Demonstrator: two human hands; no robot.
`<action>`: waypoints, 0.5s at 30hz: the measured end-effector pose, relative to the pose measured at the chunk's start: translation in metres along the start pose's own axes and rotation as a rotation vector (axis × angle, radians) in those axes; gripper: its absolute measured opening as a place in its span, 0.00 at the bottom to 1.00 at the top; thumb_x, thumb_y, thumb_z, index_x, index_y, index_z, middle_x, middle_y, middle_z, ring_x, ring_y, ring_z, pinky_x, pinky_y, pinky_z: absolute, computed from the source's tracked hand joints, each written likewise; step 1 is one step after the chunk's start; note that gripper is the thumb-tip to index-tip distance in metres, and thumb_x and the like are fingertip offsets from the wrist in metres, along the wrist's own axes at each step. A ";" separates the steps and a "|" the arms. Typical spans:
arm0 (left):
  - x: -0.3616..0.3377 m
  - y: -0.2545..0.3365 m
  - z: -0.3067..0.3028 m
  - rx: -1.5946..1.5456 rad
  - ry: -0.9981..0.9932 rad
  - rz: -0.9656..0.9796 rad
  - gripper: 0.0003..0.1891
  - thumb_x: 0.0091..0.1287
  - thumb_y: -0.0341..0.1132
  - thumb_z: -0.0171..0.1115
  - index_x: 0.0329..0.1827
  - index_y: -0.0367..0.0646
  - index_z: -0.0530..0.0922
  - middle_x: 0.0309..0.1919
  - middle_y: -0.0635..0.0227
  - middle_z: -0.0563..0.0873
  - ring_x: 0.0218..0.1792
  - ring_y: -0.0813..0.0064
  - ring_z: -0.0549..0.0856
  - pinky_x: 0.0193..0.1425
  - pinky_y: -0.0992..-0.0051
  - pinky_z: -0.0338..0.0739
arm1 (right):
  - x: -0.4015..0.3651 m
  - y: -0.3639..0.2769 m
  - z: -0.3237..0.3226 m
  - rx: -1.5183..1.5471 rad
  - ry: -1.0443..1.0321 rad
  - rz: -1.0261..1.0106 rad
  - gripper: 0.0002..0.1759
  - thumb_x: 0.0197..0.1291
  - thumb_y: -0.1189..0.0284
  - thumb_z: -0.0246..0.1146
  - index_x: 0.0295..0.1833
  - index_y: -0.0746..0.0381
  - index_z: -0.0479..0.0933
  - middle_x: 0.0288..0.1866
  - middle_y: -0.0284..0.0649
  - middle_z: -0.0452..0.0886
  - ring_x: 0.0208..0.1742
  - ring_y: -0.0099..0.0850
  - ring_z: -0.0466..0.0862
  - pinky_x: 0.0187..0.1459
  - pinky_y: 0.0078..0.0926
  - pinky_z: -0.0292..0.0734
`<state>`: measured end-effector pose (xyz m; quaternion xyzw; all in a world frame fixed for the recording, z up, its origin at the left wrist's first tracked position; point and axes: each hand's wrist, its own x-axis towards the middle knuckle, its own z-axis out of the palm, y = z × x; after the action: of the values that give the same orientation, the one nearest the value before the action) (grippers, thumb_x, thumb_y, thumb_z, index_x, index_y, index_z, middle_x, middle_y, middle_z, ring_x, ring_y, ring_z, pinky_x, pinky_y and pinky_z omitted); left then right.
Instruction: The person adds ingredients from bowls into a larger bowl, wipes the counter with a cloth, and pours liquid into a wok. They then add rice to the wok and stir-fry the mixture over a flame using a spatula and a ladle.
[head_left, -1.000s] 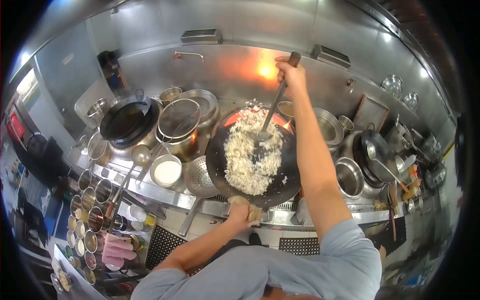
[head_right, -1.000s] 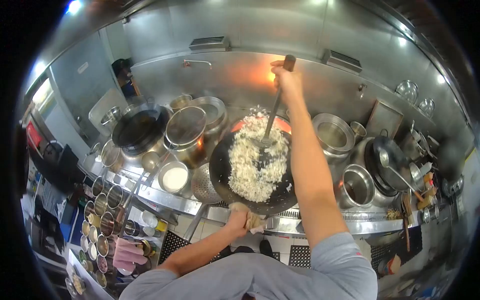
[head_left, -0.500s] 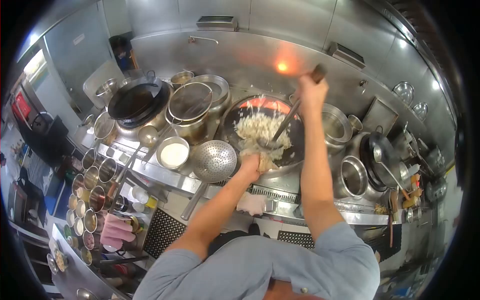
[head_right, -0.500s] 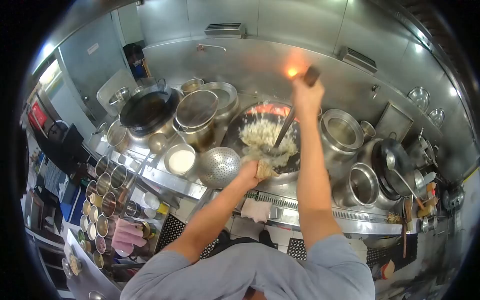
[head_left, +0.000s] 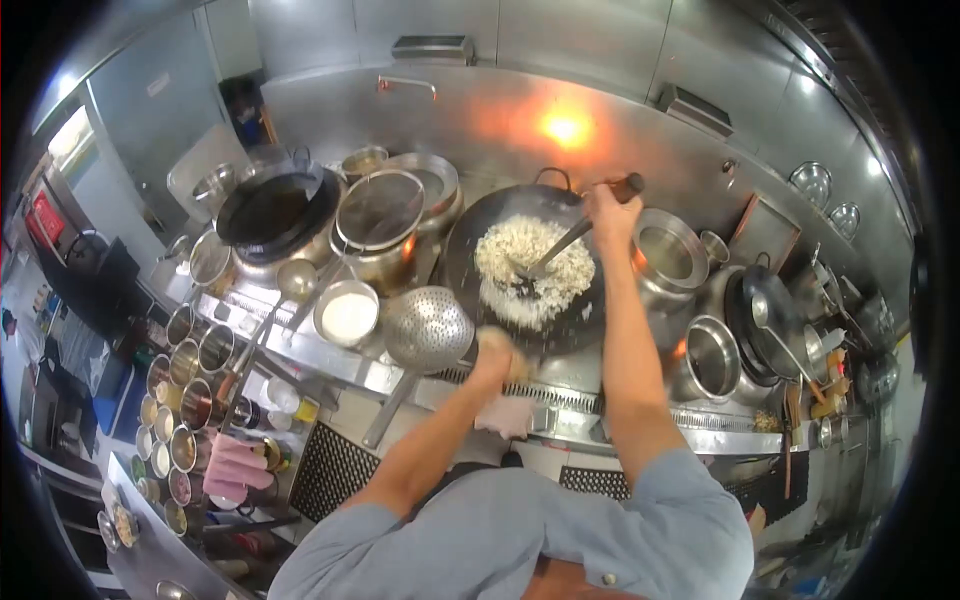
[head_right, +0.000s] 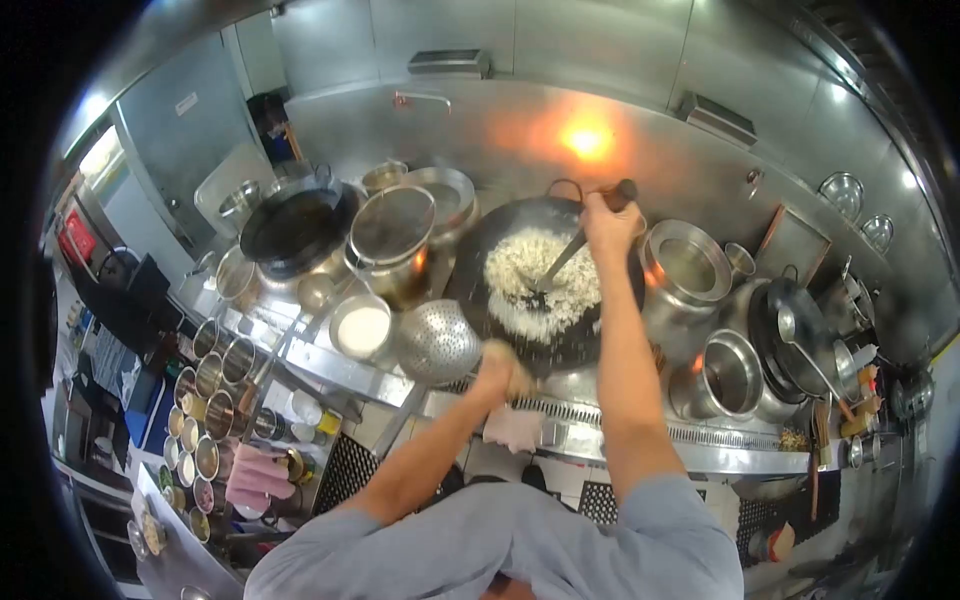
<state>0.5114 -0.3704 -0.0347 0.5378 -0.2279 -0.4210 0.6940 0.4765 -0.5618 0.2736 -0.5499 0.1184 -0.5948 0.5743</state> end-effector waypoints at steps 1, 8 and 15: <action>-0.012 -0.022 0.001 -0.030 0.094 -0.006 0.10 0.65 0.26 0.48 0.49 0.46 0.65 0.40 0.62 0.74 0.40 0.67 0.77 0.44 0.65 0.76 | 0.015 -0.014 -0.002 0.013 0.039 -0.027 0.05 0.52 0.81 0.58 0.36 0.62 0.73 0.19 0.31 0.68 0.13 0.20 0.64 0.15 0.21 0.59; 0.038 0.035 0.002 -0.184 0.370 -0.080 0.27 0.58 0.25 0.55 0.63 0.43 0.62 0.43 0.54 0.77 0.47 0.65 0.81 0.46 0.67 0.79 | 0.052 -0.105 -0.022 0.176 -0.022 -0.147 0.07 0.57 0.75 0.60 0.42 0.61 0.75 0.18 0.29 0.66 0.13 0.19 0.60 0.14 0.21 0.55; 0.036 0.099 0.009 -0.422 0.081 -0.386 0.17 0.65 0.35 0.57 0.56 0.47 0.68 0.44 0.63 0.80 0.40 0.66 0.82 0.32 0.64 0.82 | -0.011 0.055 -0.042 0.083 -0.079 0.044 0.03 0.57 0.81 0.59 0.31 0.62 0.74 0.22 0.32 0.71 0.15 0.22 0.69 0.16 0.21 0.63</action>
<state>0.5577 -0.3987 0.0565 0.4311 -0.0008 -0.5618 0.7060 0.4707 -0.5908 0.2095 -0.5460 0.0827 -0.5643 0.6137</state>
